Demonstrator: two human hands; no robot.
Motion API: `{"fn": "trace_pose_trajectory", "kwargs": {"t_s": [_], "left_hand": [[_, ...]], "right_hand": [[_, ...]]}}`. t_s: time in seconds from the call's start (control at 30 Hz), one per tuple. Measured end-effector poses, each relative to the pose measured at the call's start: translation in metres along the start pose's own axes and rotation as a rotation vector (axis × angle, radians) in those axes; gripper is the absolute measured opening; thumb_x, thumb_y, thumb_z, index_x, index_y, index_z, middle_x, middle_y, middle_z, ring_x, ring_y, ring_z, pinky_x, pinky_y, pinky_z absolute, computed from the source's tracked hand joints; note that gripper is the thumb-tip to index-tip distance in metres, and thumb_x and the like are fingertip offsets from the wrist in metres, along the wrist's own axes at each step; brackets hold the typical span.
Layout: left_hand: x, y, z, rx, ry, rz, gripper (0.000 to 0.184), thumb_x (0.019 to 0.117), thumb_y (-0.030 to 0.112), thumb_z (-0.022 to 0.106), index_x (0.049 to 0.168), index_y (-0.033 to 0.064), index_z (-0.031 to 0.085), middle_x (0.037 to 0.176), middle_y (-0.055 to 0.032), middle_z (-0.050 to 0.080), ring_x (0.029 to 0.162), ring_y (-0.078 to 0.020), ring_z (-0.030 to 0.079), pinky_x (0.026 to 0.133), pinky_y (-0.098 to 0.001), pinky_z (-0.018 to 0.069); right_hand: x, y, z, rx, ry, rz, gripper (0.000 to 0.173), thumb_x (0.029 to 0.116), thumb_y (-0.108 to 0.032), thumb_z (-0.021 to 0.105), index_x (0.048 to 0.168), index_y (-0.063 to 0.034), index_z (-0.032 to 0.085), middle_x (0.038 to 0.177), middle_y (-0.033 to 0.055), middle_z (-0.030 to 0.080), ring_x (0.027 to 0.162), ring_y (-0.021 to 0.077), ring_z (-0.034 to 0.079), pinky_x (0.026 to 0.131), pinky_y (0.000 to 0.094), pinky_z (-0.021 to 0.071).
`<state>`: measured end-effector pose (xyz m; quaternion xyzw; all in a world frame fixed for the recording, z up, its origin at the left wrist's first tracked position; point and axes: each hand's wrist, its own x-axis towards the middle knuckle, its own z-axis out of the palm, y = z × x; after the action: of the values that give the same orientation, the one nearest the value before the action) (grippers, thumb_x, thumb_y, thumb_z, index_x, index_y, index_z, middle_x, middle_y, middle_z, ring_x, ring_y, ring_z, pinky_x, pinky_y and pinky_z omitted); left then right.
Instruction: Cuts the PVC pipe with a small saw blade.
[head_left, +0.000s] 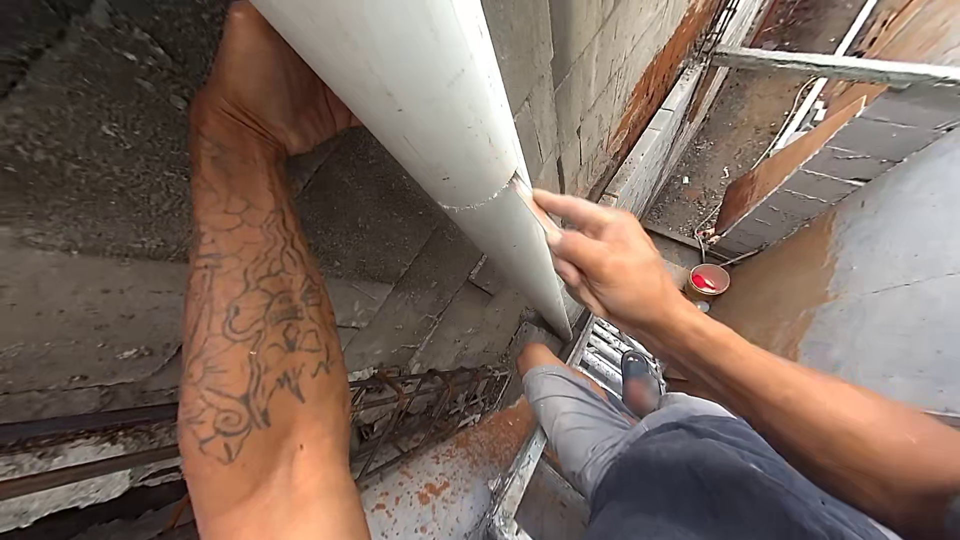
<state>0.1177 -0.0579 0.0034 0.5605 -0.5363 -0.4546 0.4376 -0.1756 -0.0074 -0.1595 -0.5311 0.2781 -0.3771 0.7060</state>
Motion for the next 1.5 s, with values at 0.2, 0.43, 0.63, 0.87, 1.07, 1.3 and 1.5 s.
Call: {"fn": "trace_pose_trajectory", "kwargs": {"t_s": [0.2, 0.43, 0.63, 0.87, 1.07, 1.3, 1.5], "left_hand": [[0.001, -0.004, 0.001, 0.001, -0.001, 0.001, 0.062, 0.1081, 0.043, 0.003, 0.098, 0.0227, 0.061, 0.089, 0.0045, 0.073, 0.082, -0.0087, 0.072, 0.07, -0.0279, 0.0616], [-0.001, -0.003, 0.002, 0.059, -0.036, 0.049, 0.051, 0.1101, 0.029, 0.014, 0.095, 0.0209, 0.061, 0.085, 0.0049, 0.073, 0.079, -0.0066, 0.072, 0.07, -0.0251, 0.0618], [0.003, -0.001, -0.004, 0.014, -0.051, 0.046, 0.062, 0.1081, 0.042, 0.003, 0.101, 0.0224, 0.061, 0.091, 0.0038, 0.074, 0.085, -0.0088, 0.072, 0.074, -0.0281, 0.062], [0.0, -0.002, -0.001, -0.013, -0.023, 0.014, 0.066, 0.1069, 0.045, -0.002, 0.102, 0.0236, 0.061, 0.093, 0.0043, 0.073, 0.087, -0.0086, 0.072, 0.075, -0.029, 0.0614], [-0.001, 0.0, 0.0, 0.018, -0.017, 0.017, 0.057, 0.1097, 0.038, 0.009, 0.097, 0.0221, 0.062, 0.089, 0.004, 0.073, 0.082, -0.0078, 0.072, 0.072, -0.0266, 0.0614], [-0.002, 0.001, 0.005, 0.051, -0.018, 0.036, 0.057, 0.1095, 0.035, 0.007, 0.097, 0.0226, 0.061, 0.087, 0.0057, 0.073, 0.08, -0.0061, 0.072, 0.07, -0.0247, 0.0614], [0.003, -0.001, -0.002, 0.011, -0.04, 0.03, 0.064, 0.1078, 0.043, 0.001, 0.101, 0.0231, 0.061, 0.093, 0.0036, 0.074, 0.087, -0.0097, 0.072, 0.074, -0.0283, 0.0616]], "right_hand": [[0.005, 0.001, 0.0, -0.016, -0.007, -0.012, 0.046, 0.106, -0.013, 0.047, 0.152, -0.0158, 0.051, 0.054, 0.0046, 0.045, 0.033, 0.0086, 0.034, 0.03, 0.0221, 0.0302], [0.003, 0.003, 0.002, -0.018, 0.025, -0.006, 0.046, 0.103, -0.006, 0.048, 0.149, -0.0053, 0.051, 0.056, -0.001, 0.05, 0.038, 0.005, 0.04, 0.034, 0.0204, 0.036], [-0.012, 0.006, -0.004, -0.005, 0.02, -0.003, 0.049, 0.1031, -0.009, 0.048, 0.151, -0.0131, 0.052, 0.054, 0.0006, 0.049, 0.037, 0.0052, 0.038, 0.035, 0.0205, 0.0349], [-0.017, 0.005, -0.002, 0.007, 0.023, 0.004, 0.05, 0.103, -0.011, 0.047, 0.153, -0.0168, 0.051, 0.055, 0.0006, 0.047, 0.037, 0.0064, 0.037, 0.034, 0.0216, 0.0355], [0.001, 0.005, 0.007, 0.009, 0.015, -0.027, 0.05, 0.1048, -0.012, 0.046, 0.154, -0.015, 0.048, 0.055, 0.0025, 0.045, 0.035, 0.0086, 0.036, 0.032, 0.023, 0.0331], [0.006, 0.006, 0.013, -0.001, 0.035, -0.075, 0.048, 0.1031, -0.005, 0.047, 0.151, -0.0048, 0.049, 0.052, 0.0017, 0.046, 0.034, 0.0072, 0.038, 0.031, 0.0222, 0.0335], [-0.006, 0.011, 0.012, 0.013, 0.062, -0.042, 0.048, 0.1023, -0.006, 0.048, 0.151, -0.0072, 0.05, 0.055, -0.0015, 0.05, 0.037, 0.0039, 0.04, 0.034, 0.0197, 0.0363]]}}
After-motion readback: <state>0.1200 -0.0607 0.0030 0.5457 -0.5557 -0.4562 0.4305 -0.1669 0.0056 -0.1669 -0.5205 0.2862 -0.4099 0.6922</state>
